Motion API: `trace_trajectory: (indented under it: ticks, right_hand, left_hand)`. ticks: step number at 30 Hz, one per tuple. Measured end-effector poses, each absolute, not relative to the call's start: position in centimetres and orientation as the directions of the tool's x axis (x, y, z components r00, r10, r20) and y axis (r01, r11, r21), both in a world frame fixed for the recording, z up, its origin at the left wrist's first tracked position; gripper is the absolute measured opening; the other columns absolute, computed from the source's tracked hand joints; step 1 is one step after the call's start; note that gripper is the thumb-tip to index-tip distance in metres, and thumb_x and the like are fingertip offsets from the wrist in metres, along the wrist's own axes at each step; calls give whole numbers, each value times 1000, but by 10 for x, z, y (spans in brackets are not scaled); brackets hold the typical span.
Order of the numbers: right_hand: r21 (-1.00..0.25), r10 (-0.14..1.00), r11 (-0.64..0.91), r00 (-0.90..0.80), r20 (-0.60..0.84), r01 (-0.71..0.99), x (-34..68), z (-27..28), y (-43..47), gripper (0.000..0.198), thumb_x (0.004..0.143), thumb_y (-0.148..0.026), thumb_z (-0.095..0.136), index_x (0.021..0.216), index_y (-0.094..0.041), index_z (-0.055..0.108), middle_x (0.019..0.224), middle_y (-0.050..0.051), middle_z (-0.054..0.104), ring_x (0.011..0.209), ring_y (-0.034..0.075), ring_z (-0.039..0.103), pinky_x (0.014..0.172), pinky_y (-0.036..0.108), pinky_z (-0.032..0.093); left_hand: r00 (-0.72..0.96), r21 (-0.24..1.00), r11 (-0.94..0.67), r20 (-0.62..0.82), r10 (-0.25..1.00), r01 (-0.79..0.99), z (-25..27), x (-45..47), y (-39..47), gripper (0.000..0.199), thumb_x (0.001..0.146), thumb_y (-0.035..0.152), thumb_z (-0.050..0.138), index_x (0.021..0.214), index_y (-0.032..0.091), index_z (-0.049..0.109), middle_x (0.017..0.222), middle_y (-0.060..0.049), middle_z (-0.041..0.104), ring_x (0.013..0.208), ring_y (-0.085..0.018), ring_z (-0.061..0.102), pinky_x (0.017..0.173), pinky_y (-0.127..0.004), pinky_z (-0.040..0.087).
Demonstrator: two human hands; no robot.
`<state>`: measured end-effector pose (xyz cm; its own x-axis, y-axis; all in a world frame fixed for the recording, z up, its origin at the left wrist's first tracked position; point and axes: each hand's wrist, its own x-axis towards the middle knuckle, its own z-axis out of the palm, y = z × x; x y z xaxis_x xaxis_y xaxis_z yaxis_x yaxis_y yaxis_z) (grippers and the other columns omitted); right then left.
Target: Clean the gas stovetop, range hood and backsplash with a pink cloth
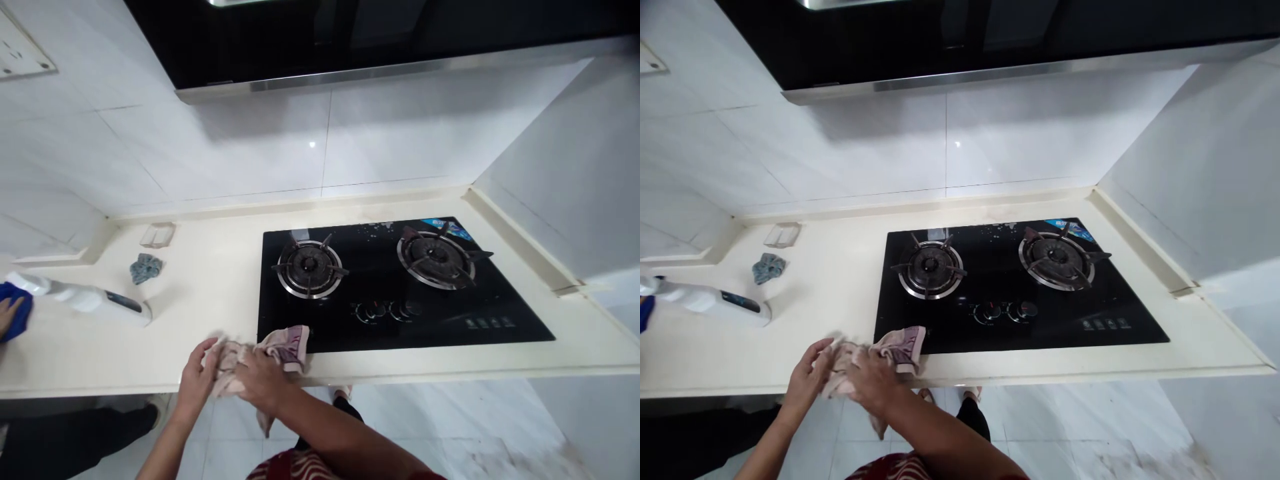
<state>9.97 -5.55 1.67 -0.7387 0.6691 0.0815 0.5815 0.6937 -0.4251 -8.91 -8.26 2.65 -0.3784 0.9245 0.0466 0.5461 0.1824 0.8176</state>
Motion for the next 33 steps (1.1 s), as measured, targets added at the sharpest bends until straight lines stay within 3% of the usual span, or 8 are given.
trace_trajectory:
  ticks: [6, 9, 12, 15, 19, 23, 28, 33]
  right_hand:
    - [-353, 917, 358, -397, -44, 864, 262, -9, -73, 32, 85, -39, 60, 112, -23, 66, 122, 11, 64, 115, 29, 58, 95, 42, 48]
    - [-323, 994, 101, -80, 76, 941, 355, -30, -81, 39, 85, -43, 54, 114, -18, 66, 126, 15, 63, 118, 29, 58, 99, 40, 47]
    - [-441, 961, -214, 269, 66, 872, 416, -25, -85, 46, 81, -56, 50, 102, -19, 68, 111, 15, 69, 103, 32, 65, 85, 41, 53]
    - [-660, 853, -424, 517, -63, 620, 429, 17, -84, 56, 77, -67, 54, 98, -19, 70, 94, 12, 74, 89, 33, 68, 76, 43, 54]
    - [-885, 806, -310, 589, -52, 346, 392, 85, -77, 67, 75, -66, 63, 115, -13, 68, 107, 14, 73, 99, 32, 67, 84, 41, 54]
    - [-938, 842, -146, 537, 48, 314, 346, 100, -65, 72, 77, -65, 61, 127, -13, 61, 115, 14, 70, 105, 31, 66, 91, 43, 53]
    - [-766, 991, 131, -55, 124, 630, 316, 40, -63, 59, 79, -64, 61, 117, -20, 67, 136, 15, 57, 122, 34, 56, 103, 50, 47]
    - [-627, 964, 252, -134, 230, 737, 307, -9, -64, 62, 91, -56, 52, 144, -23, 46, 152, 14, 38, 140, 31, 39, 110, 50, 42]
  left_hand:
    - [-288, 782, 41, 180, 940, 622, 9, -72, -99, 44, 88, 58, 53, 108, 22, 68, 116, -9, 69, 113, -27, 62, 98, -44, 51]
    - [-290, 820, 16, 184, 939, 572, 4, -63, -91, 42, 89, 57, 52, 104, 22, 69, 111, -9, 69, 110, -26, 63, 102, -44, 48]
    - [-306, 842, 16, 178, 935, 539, 3, -57, -80, 41, 89, 56, 50, 102, 21, 68, 109, -9, 70, 107, -25, 64, 101, -44, 49]
    - [-317, 853, 18, 174, 932, 521, 6, -54, -72, 39, 88, 53, 51, 102, 22, 69, 106, -8, 71, 102, -24, 65, 96, -42, 51]
    - [-338, 863, 28, 167, 926, 504, 14, -54, -66, 39, 87, 52, 51, 102, 21, 69, 104, -7, 72, 95, -22, 67, 88, -38, 54]
    - [-365, 871, 39, 164, 917, 489, 21, -54, -67, 40, 87, 53, 51, 101, 21, 70, 103, -7, 73, 99, -23, 67, 89, -38, 54]
    - [-401, 879, 54, 160, 902, 473, 22, -56, -86, 41, 87, 56, 52, 99, 21, 69, 99, -7, 73, 91, -23, 69, 81, -37, 56]
    - [-350, 856, -1, 212, 913, 517, 24, -35, -110, 32, 92, 46, 51, 104, 22, 67, 107, -9, 71, 102, -25, 67, 90, -43, 55]
